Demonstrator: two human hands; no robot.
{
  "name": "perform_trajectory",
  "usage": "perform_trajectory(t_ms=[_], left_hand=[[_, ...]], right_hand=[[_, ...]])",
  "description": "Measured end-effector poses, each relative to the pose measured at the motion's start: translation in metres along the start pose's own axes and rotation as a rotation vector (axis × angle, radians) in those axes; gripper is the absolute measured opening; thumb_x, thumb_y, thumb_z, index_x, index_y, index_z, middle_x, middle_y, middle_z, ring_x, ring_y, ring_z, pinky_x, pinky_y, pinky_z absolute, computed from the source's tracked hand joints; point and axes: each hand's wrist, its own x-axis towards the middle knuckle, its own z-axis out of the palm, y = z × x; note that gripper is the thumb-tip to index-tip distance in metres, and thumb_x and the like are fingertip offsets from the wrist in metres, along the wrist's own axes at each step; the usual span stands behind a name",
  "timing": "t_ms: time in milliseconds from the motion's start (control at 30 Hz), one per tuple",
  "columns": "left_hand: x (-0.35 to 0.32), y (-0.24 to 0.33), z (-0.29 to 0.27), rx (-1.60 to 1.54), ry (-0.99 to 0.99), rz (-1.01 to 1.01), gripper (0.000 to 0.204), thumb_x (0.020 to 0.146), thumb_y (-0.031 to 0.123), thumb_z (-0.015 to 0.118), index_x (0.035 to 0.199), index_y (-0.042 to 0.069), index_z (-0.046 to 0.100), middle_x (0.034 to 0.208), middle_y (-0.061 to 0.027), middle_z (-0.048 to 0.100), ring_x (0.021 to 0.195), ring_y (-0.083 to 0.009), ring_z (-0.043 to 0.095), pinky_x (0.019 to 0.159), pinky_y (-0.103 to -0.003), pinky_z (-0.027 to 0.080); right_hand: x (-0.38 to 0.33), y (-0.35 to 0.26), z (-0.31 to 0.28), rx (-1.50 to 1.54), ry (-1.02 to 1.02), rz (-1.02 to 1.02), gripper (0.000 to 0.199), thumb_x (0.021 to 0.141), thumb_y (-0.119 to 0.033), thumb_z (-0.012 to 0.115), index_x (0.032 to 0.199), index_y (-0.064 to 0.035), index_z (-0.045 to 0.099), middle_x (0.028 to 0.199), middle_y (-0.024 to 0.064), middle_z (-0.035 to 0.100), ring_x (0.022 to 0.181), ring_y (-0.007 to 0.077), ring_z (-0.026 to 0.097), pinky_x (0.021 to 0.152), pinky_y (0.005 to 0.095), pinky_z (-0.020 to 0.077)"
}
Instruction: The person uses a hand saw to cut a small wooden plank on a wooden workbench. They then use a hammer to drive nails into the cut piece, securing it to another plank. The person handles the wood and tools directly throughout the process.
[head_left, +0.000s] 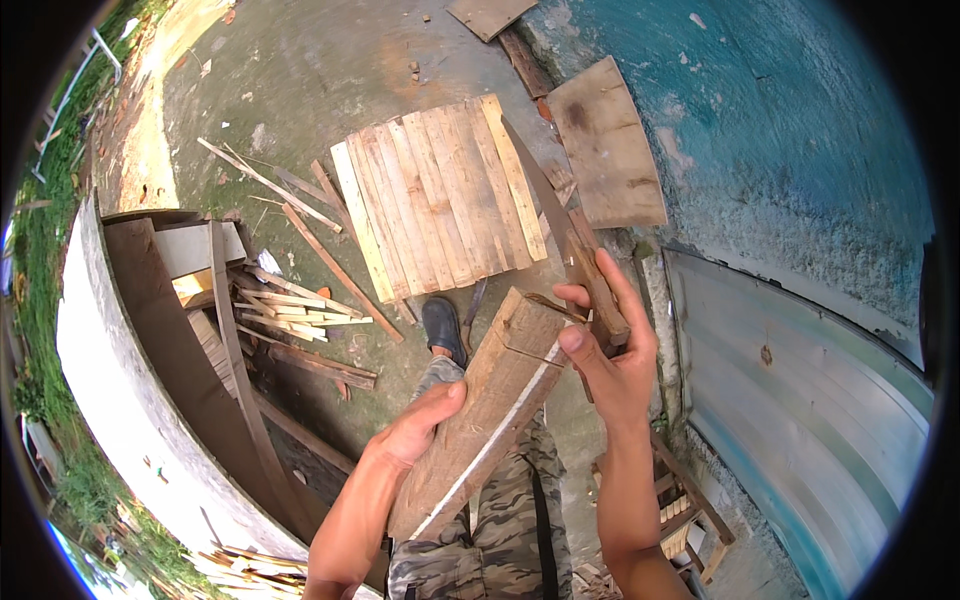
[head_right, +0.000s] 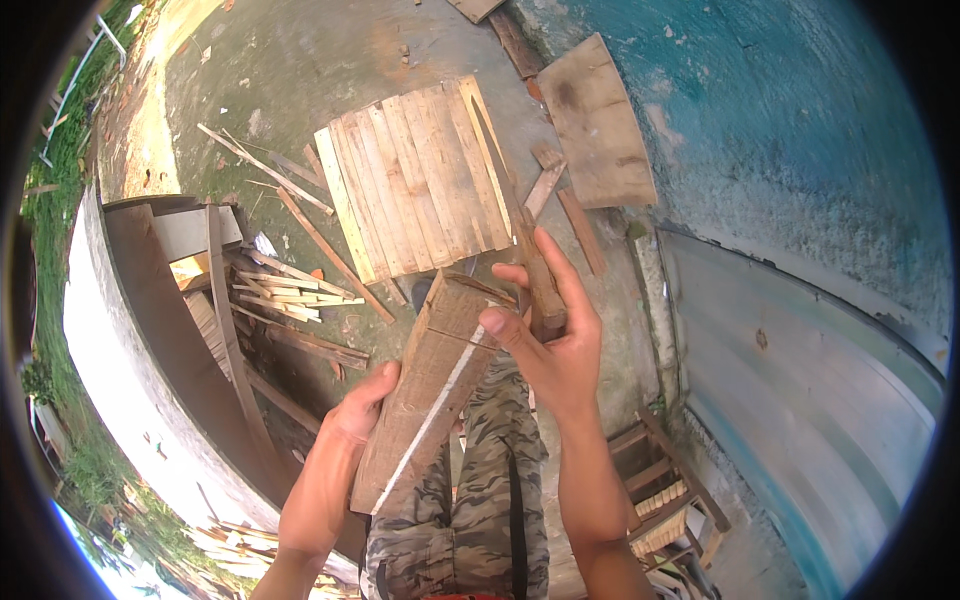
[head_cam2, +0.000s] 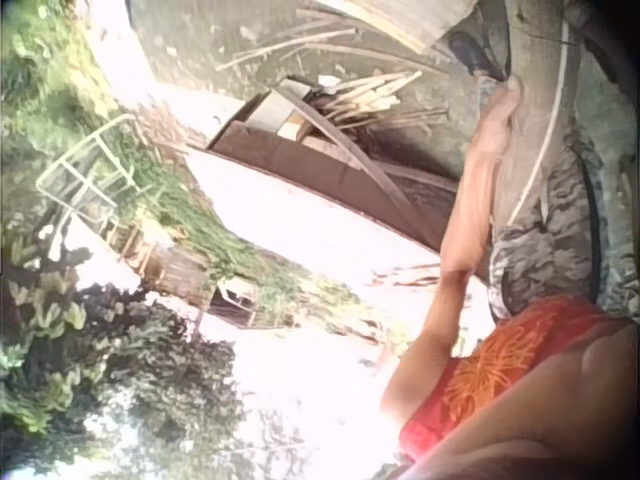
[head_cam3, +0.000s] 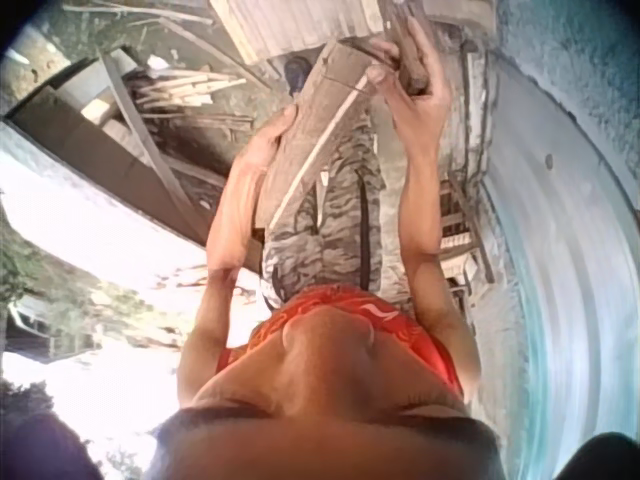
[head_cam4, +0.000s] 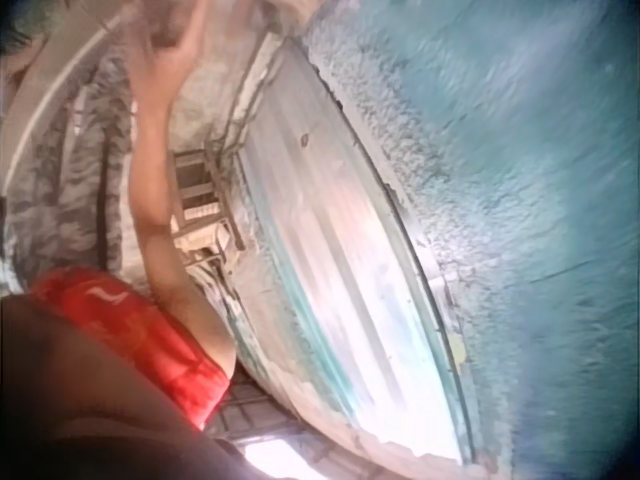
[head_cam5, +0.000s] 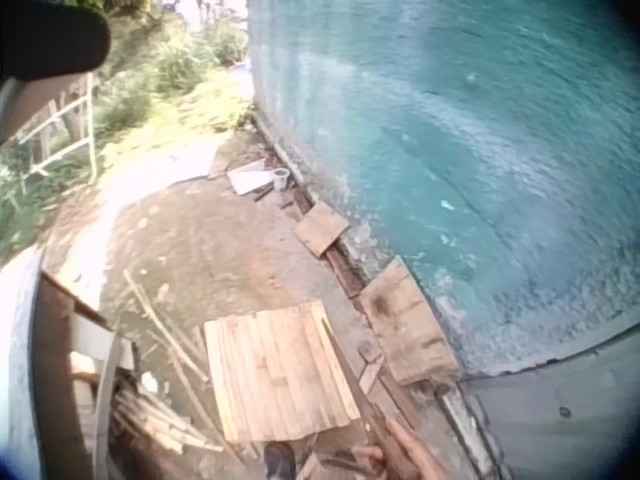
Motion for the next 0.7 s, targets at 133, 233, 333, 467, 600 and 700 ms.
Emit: perform_trajectory(t_ms=[133, 233, 333, 467, 600, 700], left_hand=[[0.006, -0.008, -0.008, -0.061, -0.082, 0.003, 0.088, 0.09, 0.062, 0.066, 0.14, -0.009, 0.052, 0.124, -0.0271, 0.066, 0.103, -0.0391, 0.072, 0.091, -0.046, 0.058], [0.014, -0.008, -0.01, 0.131, -0.074, 0.021, 0.09, 0.091, 0.063, 0.064, 0.14, -0.01, 0.051, 0.122, -0.0288, 0.067, 0.102, -0.0408, 0.072, 0.09, -0.047, 0.058], [0.016, -0.009, -0.005, 0.182, -0.062, 0.034, 0.09, 0.092, 0.064, 0.061, 0.139, -0.012, 0.052, 0.122, -0.0301, 0.067, 0.101, -0.0411, 0.072, 0.09, -0.046, 0.058], [0.014, -0.007, 0.009, 0.194, -0.009, -0.023, 0.091, 0.093, 0.066, 0.058, 0.139, -0.012, 0.051, 0.12, -0.0292, 0.068, 0.101, -0.0409, 0.072, 0.091, -0.045, 0.057], [0.021, -0.002, 0.022, 0.287, 0.005, -0.016, 0.097, 0.09, 0.07, 0.06, 0.14, -0.013, 0.049, 0.118, -0.0283, 0.068, 0.101, -0.0391, 0.072, 0.091, -0.045, 0.057], [0.026, 0.002, 0.032, 0.339, -0.079, 0.035, 0.103, 0.086, 0.073, 0.064, 0.141, -0.013, 0.048, 0.117, -0.0273, 0.068, 0.1, -0.0383, 0.073, 0.091, -0.045, 0.058]], right_hand=[[-0.002, 0.0, -0.013, 0.034, -0.053, 0.065, 0.074, 0.088, -0.014, 0.083, 0.15, 0.003, 0.046, 0.118, 0.0099, 0.068, 0.1, 0.0099, 0.062, 0.085, 0.0232, 0.0511], [-0.006, 0.0, -0.02, 0.043, -0.054, 0.061, 0.071, 0.088, -0.016, 0.084, 0.148, 0.0026, 0.049, 0.108, 0.0034, 0.066, 0.093, 0.0071, 0.059, 0.08, 0.021, 0.0486], [-0.009, -0.001, -0.025, 0.064, -0.033, 0.083, 0.068, 0.089, -0.016, 0.083, 0.147, 0.0016, 0.051, 0.098, -0.0012, 0.061, 0.088, 0.0051, 0.056, 0.076, 0.0194, 0.0456], [-0.008, -0.001, -0.031, 0.036, 0.018, 0.079, 0.064, 0.091, -0.016, 0.08, 0.146, 0.0001, 0.052, 0.094, -0.0027, 0.059, 0.081, 0.0035, 0.053, 0.071, 0.0187, 0.0424], [-0.004, -0.001, -0.039, 0.034, 0.055, 0.058, 0.063, 0.091, -0.018, 0.08, 0.145, 0.0003, 0.053, 0.092, -0.0026, 0.059, 0.08, 0.0038, 0.054, 0.071, 0.019, 0.0427], [-0.002, -0.002, -0.046, 0.028, 0.08, 0.001, 0.063, 0.091, -0.019, 0.079, 0.144, 0.001, 0.053, 0.091, -0.0026, 0.059, 0.08, 0.0038, 0.054, 0.07, 0.0191, 0.0426]])
